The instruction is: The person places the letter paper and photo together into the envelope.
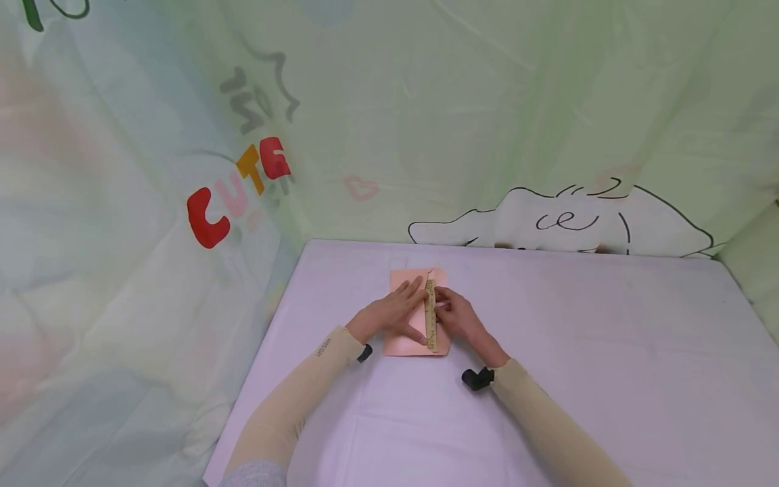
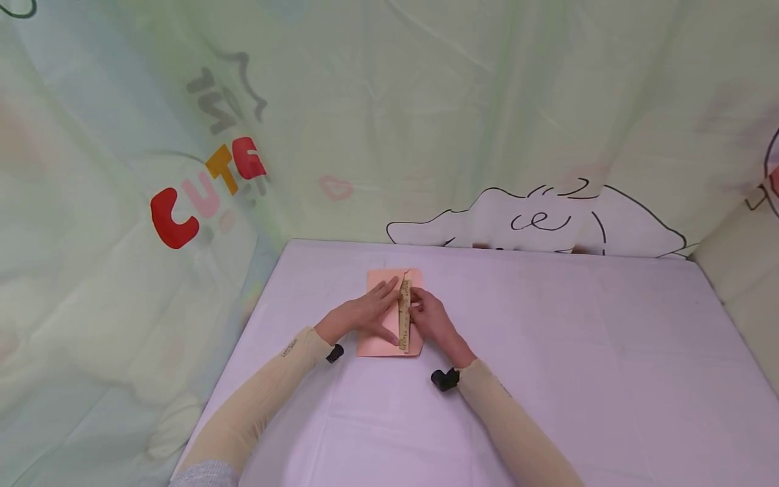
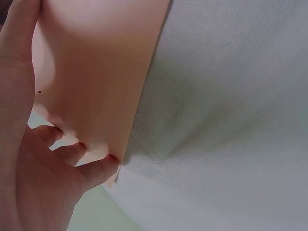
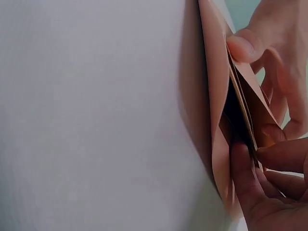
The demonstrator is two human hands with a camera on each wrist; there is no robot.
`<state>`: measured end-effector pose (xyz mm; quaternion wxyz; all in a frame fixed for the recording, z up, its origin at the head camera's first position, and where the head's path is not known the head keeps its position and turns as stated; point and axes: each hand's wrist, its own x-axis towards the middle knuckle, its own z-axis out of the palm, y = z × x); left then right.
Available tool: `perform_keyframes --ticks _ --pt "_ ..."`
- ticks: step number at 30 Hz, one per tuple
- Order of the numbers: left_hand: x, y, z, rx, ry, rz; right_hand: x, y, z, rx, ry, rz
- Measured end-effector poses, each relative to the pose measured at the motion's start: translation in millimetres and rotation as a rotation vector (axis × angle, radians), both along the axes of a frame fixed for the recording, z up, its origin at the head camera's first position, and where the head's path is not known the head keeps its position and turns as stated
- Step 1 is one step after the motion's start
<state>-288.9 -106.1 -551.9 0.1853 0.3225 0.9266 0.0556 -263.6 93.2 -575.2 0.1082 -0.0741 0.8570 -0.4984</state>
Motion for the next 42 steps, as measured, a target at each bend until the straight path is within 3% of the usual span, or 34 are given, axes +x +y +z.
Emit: perform_keyframes --ticks 15,25,36,42 --pt "0.4 -0.2 0.8 0.015 -0.014 -0.01 1.3 -12.4 -0.1 0.069 0.096 0.015" --pt "0.4 1.3 0.8 0.0 0.012 -0.011 2.9 -19.0 1.2 0.118 0.207 -0.01" --pt "4.3 3.2 4.2 0.012 0.01 -0.013 13.7 -14.7 7.6 0.167 0.197 -0.013" --pt "2.0 1.6 4.0 0.002 0.025 -0.006 23.6 9.8 5.3 0.204 0.185 -0.042"
